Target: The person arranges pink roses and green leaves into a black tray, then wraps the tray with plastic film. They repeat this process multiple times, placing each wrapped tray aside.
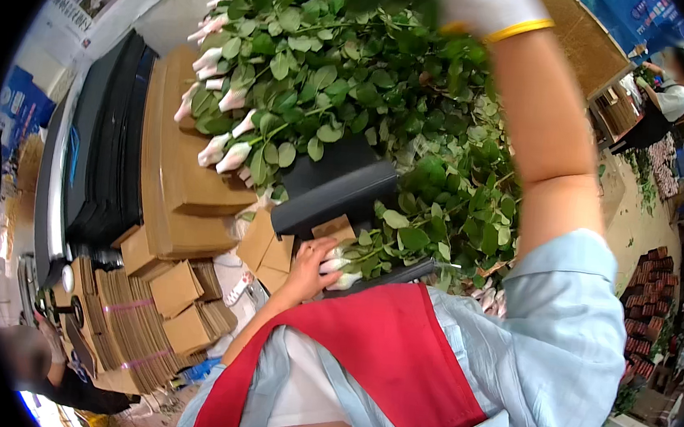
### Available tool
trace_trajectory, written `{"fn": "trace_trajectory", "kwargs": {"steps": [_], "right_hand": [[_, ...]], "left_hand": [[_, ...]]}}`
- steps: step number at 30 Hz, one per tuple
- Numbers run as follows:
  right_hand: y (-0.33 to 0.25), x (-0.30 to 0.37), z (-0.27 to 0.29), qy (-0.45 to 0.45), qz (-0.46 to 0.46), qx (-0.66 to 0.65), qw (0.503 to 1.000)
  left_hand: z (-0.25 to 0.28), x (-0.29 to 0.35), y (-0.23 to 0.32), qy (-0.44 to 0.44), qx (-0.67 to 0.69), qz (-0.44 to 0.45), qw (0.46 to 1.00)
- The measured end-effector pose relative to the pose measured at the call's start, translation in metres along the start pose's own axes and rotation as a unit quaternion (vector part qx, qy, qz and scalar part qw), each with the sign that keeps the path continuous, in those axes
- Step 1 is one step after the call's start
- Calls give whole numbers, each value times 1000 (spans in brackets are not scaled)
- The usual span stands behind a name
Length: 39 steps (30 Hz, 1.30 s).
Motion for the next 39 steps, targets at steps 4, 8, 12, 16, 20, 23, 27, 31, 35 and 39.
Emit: {"fn": "trace_trajectory", "kwargs": {"steps": [4,8,12,16,20,23,27,31,35,39], "right_hand": [[114,79,-19,-136,-174,-227,948],[137,104,19,-101,-147,-270,946],[80,119,77,-65,-13,-423,904],[-65,158,122,-154,209,-601,756],[-196,228,116,-339,280,-633,637],[-243,263,80,-360,264,-634,632],[-256,266,66,-324,331,-593,658],[-250,256,79,-304,339,-620,639],[-163,197,110,-226,434,-623,610],[-142,177,132,-259,454,-702,484]], "left_hand": [[-2,-8,7,8,-25,-19,999],[-7,-8,-5,5,22,-26,999],[-2,4,-2,30,99,76,992],[-11,10,-13,41,99,54,993],[-18,4,-12,22,86,27,996],[-16,8,-11,109,-10,55,992],[-3,12,7,137,-106,58,983],[3,0,-4,99,-81,-23,991],[4,3,-9,86,-31,6,996],[-1,3,-10,87,38,21,995]]}}
Point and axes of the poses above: each hand's wrist, its own x-axis away from the middle knuckle, its own z-axis out of the back of the hand, y = z × x, the point moved 3 cm from there along -x, towards the middle knuckle, and after that the axes turned 4 degrees about -y, right-handed, at the moved point
